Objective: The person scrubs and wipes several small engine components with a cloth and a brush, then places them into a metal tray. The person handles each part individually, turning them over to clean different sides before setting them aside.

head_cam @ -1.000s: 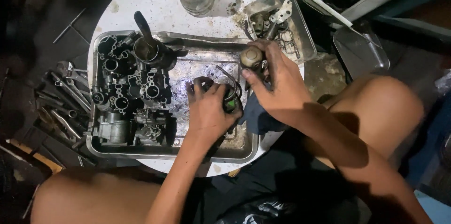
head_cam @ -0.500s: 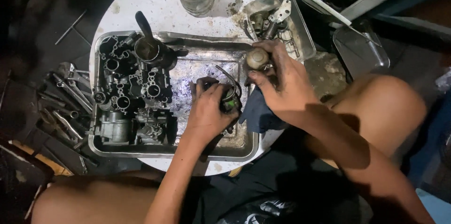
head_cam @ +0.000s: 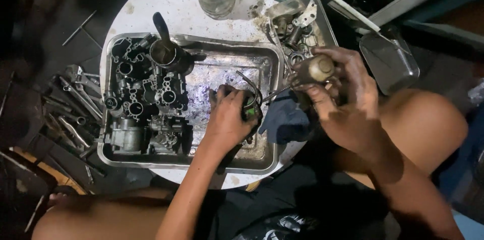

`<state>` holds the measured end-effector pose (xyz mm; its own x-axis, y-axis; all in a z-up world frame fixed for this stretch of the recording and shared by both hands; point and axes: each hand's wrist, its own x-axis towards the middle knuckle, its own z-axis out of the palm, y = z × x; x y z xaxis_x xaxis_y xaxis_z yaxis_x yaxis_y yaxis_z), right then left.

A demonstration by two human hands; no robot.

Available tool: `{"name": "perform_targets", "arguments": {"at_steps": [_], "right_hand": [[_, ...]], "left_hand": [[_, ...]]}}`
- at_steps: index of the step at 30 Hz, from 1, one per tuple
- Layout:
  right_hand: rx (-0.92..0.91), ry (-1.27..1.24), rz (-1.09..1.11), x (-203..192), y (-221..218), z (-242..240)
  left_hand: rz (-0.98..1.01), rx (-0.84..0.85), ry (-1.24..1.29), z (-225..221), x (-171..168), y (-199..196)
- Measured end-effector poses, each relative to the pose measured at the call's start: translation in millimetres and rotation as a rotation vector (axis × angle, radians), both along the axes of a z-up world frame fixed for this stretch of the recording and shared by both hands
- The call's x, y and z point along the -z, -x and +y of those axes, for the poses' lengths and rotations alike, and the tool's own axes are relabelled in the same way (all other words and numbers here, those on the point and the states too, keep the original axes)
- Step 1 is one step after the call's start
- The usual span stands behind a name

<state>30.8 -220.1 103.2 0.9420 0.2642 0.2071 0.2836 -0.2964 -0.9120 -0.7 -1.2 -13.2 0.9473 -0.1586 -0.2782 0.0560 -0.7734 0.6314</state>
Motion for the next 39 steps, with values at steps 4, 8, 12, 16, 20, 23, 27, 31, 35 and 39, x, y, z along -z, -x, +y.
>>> {"name": "perform_targets", "arguments": {"at_steps": [4,8,12,16,20,23,27,31,35,39], "right_hand": [[0.043,0.025,-0.085,3.6,-3.2,-5.4],[0.021,0.084,-0.144,2.1,-3.6,-7.6],[-0.202,-0.021,-0.518,32.4,-10.8,-27.5],[-0.021,0.073,-0.247,0.8,0.7,-18.0],[0.005,0.178,-0.320,-4.8,0.0,-18.1],[-0.008,0.118,-0.275,-7.7,1.6,-15.9],[-0.019,0.231,-0.308,-5.8,1.9,-21.7],[-0.147,0.142,-0.522,9.9,-1.4,-28.7],[-0.038,0.237,-0.330,-2.5,2.1,-26.9],[-0.055,0.139,-0.264,-3.8,1.3,-23.8]], "left_hand": [[0.061,0.015,-0.003,-0.5,-0.9,-1.1],[-0.005,0.022,-0.034,2.3,5.7,0.3],[-0.008,-0.009,-0.126,1.2,7.6,-0.4],[-0.100,0.039,-0.199,-4.8,3.2,6.7],[-0.294,-0.142,-0.348,-19.5,1.5,20.2],[-0.139,-0.280,-0.297,-27.0,13.4,23.5],[-0.046,-0.410,-0.229,-26.4,14.5,17.7],[-0.004,-0.402,-0.239,-27.9,12.7,13.4],[-0.036,-0.422,-0.178,-29.9,15.5,15.2],[-0.115,-0.354,-0.081,-25.4,25.4,21.0]]}}
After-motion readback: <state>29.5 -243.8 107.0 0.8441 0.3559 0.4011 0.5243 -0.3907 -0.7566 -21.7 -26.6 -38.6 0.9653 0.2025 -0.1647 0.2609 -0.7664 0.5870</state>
